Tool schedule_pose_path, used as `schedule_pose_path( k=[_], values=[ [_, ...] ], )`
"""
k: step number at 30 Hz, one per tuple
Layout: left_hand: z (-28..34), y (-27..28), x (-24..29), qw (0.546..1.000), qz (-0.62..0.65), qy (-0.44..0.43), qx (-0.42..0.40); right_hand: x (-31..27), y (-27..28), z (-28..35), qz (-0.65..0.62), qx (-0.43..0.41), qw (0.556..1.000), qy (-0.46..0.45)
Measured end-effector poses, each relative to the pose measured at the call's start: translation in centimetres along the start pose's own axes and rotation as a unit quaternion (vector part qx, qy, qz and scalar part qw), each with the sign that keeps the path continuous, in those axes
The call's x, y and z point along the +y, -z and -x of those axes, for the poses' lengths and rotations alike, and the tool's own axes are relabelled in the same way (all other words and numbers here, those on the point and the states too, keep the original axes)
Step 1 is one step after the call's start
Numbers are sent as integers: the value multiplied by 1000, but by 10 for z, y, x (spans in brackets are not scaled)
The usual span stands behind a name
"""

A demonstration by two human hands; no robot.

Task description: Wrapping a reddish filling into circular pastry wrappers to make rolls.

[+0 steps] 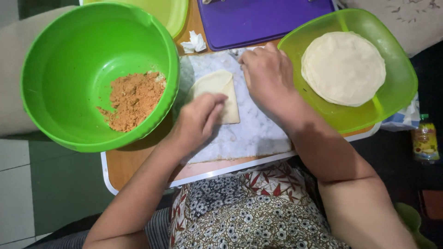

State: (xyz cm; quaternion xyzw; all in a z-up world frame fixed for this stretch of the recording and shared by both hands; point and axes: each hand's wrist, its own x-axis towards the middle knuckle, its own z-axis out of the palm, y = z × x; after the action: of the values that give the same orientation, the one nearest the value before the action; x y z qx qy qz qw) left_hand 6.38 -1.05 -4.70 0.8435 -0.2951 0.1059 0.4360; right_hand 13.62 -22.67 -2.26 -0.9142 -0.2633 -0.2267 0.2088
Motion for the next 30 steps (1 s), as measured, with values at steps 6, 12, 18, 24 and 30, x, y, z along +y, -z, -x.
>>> schedule_pose_path(
  k=[6,12,18,24,30],
  values=[
    [-50,-17,-35,990,-124,-59,32,3,-11,8,83,-13,996,15],
    [-80,-37,-60,989,-137,-48,-13,7,-16,11,104,-17,994,27],
    [-76,-34,-73,993,-108,-44,-22,2,-13,8,83,-25,996,29],
    [-72,-32,-77,996,-44,-31,67,-6,-9,3,56,-63,996,10],
    [-70,-37,-84,998,-8,5,68,-4,-15,0,-16,-119,991,-52]
  ],
)
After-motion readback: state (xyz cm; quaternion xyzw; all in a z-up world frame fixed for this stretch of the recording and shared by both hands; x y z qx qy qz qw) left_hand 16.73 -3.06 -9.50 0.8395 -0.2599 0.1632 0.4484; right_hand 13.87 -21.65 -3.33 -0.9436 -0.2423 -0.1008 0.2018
